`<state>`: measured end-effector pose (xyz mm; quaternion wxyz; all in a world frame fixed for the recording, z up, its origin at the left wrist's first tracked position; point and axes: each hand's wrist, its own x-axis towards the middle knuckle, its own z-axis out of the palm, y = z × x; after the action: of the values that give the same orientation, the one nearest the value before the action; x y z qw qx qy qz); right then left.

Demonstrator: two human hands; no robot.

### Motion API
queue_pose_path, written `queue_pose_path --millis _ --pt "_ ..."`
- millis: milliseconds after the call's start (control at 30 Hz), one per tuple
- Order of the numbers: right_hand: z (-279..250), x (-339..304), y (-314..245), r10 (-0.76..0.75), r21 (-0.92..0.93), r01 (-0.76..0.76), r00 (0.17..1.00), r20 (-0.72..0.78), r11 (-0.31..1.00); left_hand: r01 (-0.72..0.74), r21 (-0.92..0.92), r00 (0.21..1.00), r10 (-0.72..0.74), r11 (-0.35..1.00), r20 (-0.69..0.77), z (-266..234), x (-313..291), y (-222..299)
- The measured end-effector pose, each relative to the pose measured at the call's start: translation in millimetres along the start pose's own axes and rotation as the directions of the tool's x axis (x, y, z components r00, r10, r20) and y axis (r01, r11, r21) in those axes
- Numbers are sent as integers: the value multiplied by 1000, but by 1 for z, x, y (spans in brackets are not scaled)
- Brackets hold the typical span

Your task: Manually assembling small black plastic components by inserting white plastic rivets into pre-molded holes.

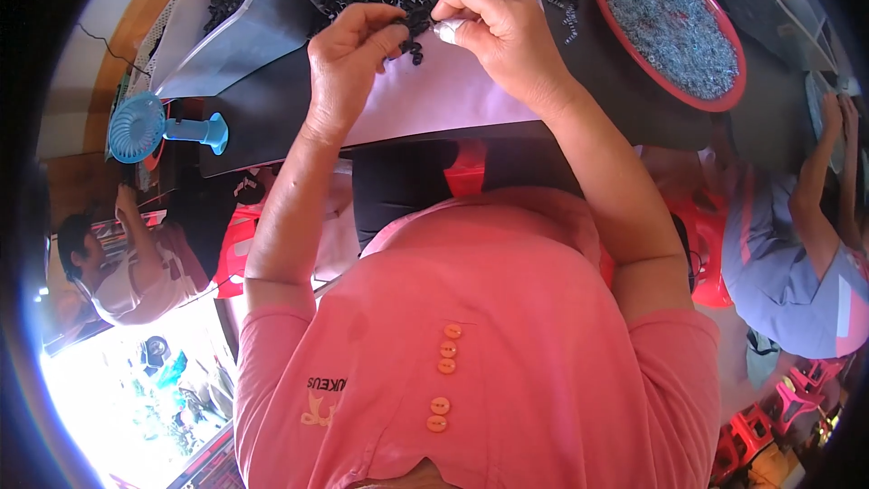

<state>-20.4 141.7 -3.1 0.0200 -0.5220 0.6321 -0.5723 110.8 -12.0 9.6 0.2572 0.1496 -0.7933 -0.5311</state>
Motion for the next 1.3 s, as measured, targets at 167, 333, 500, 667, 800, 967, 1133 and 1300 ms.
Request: queue_pose_path --millis 167,333,500,667,800,967,1133,1300 --pt "1 1 -1 17 96 -20 999 36 995 68 -147 998 -69 987 0 10 -18 1" --pt "2 0 1 28 132 -32 999 32 991 45 -181 999 -49 982 -20 18 -20 5" --pt "1 -1 -3 45 114 -55 995 83 992 61 -199 998 -63 978 -6 21 -22 10" --pt "3 0 -4 -65 44 60 989 131 997 210 -270 976 -219 940 -6 19 -23 13" --pt "11 -1 -3 -180 78 168 969 172 983 132 -516 973 -210 846 -95 5 -21 -6" --pt "12 0 14 -284 -409 329 944 169 851 64 -601 930 -266 796 -252 -9 -26 -13" --pt "21 2 6 -254 -492 333 941 222 805 123 -467 949 -241 876 -202 -8 -40 -18" --pt "29 11 1 -173 -425 261 956 236 867 96 -464 953 -216 881 -213 -8 -41 -19"
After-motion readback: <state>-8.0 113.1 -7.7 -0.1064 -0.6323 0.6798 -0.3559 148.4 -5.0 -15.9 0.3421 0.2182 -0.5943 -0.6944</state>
